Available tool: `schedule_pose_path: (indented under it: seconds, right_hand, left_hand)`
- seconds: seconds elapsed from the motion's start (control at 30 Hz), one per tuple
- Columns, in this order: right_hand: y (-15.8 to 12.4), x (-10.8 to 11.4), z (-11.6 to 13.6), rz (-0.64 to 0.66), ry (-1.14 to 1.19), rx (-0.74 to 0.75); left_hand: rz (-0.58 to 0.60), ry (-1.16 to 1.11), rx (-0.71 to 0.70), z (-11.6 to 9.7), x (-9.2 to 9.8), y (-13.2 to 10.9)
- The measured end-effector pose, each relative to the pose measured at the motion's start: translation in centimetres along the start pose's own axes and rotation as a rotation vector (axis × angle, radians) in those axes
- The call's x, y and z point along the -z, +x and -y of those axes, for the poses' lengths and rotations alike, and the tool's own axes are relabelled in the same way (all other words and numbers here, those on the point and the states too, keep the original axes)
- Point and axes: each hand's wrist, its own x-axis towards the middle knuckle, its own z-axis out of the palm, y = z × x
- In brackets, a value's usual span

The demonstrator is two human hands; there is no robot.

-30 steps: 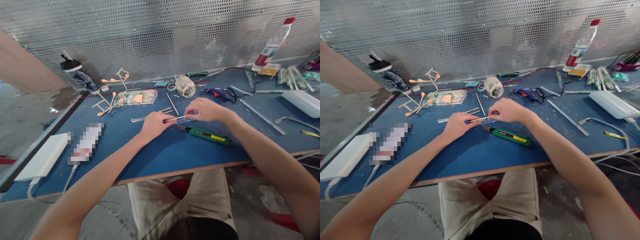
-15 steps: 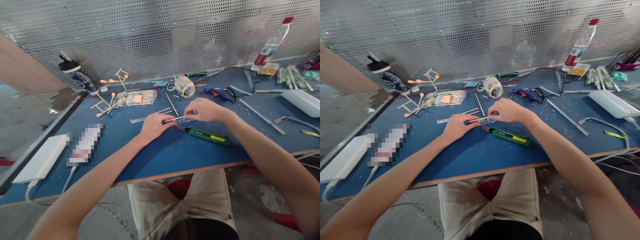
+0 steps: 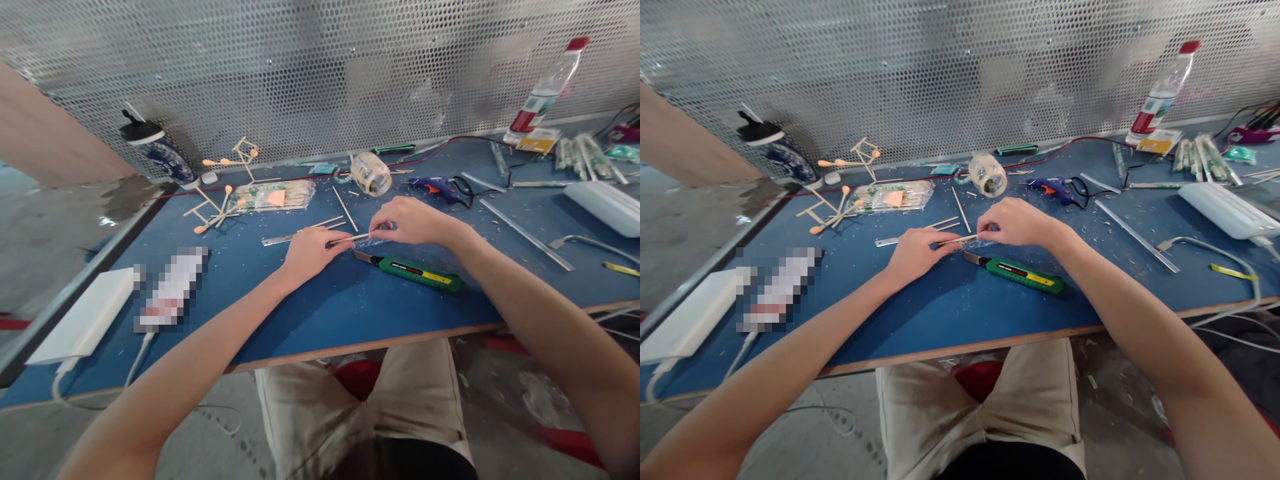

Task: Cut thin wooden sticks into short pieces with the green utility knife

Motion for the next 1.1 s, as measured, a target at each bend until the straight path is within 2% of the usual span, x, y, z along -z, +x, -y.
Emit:
schedule_pose_path:
  seconds: [0.87, 1.1]
  right_hand:
    - [-0.13, -0.13, 0.09, -0.014, 0.014, -0.014]
    - [-0.52, 0.72, -0.23, -0.093, -0.039, -0.048]
  left_hand:
    - [0.017, -0.086, 0.043, -0.47, 0.39, -0.09]
    - [0.029, -0.100, 0.073, -0.58, 0.33, -0.04]
